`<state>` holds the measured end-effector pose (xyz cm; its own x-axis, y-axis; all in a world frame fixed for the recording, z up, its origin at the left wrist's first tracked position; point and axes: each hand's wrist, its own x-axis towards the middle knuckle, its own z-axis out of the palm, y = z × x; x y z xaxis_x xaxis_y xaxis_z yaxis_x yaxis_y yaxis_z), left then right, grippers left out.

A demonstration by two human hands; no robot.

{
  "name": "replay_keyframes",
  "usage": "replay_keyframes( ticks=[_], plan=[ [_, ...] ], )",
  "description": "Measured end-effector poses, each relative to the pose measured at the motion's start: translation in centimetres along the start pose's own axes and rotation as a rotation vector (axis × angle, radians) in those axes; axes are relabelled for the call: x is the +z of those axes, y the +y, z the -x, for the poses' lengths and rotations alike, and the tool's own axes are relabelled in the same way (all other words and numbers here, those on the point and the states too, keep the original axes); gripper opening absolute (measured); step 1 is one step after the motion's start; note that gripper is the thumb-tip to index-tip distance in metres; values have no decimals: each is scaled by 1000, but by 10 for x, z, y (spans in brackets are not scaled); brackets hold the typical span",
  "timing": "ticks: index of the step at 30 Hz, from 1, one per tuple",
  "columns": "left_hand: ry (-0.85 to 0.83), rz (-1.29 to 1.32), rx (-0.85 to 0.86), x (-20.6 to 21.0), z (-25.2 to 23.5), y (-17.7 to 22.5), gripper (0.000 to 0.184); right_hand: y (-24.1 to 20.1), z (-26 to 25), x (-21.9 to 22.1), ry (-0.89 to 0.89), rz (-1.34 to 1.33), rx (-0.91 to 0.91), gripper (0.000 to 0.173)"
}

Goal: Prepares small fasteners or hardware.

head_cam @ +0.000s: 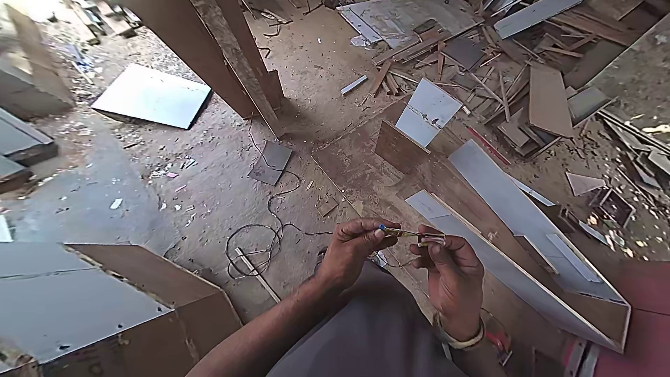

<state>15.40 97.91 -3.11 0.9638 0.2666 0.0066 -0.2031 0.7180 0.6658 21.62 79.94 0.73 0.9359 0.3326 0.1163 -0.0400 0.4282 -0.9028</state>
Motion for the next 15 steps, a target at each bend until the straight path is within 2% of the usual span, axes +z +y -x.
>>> replay_keyframes(
  ticks=[10, 15],
  plan=[
    [-20, -87, -1, -5, 6, 2, 20, 1, 4, 9, 22, 43, 2, 7],
    [-115, -229, 103, -9, 6, 2, 21, 2, 10, 15, 35, 19, 44, 6]
  ],
)
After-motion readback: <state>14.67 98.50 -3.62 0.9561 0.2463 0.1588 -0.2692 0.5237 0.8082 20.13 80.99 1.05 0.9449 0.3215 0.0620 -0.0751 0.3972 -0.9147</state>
